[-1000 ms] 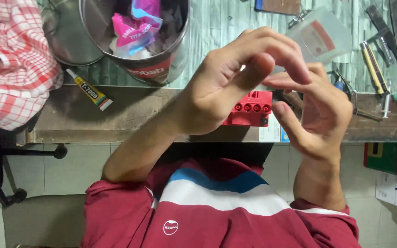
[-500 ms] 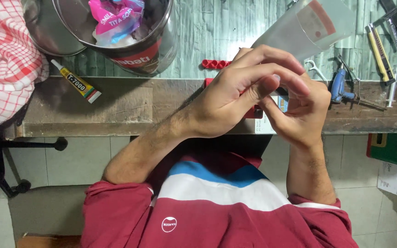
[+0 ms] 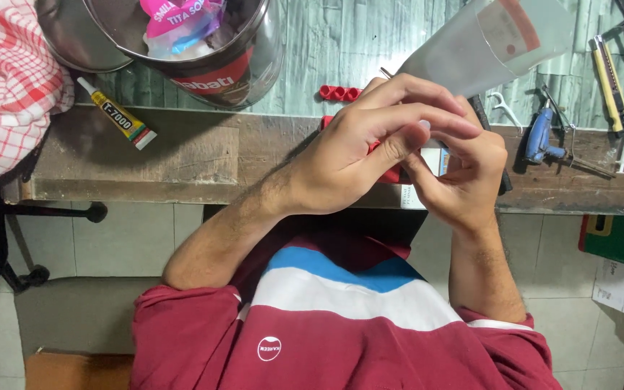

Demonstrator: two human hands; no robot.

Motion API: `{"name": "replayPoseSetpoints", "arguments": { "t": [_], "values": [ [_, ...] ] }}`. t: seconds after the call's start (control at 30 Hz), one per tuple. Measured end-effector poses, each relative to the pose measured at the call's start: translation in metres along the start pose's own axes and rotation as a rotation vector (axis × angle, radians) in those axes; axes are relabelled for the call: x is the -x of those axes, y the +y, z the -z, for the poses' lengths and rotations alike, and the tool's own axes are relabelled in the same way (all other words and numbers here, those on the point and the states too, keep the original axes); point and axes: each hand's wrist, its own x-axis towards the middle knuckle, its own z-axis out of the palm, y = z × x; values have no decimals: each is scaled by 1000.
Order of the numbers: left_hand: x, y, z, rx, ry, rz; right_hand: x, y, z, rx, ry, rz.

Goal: Using a manual syringe to fill small red battery cells with liquid on a workbench.

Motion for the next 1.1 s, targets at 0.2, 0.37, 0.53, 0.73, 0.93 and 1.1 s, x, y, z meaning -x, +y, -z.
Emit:
{"name": "replayPoseSetpoints", "arguments": {
  "t": [0.2,0.37,0.53,0.73,0.93,1.1],
  "values": [
    [2,11,2,-326,138,-116,-8,-6,1,-55,-19,54],
    [7,21,4,-553,179,-189,-10,-8,1,-65,-69,65],
    [13,22,1,-633,202,-196,-13,-11,0,-65,-82,104],
    [10,28,2,-740,227,-263,-20,-16,-1,-129,-78,150],
    [4,37,-3,-997,219,-315,-15,-7,-7,-217,-25,198],
    [-2,39,-3,-1270,246,-402,-17,-11,-11,-168,13,195]
  ]
}}
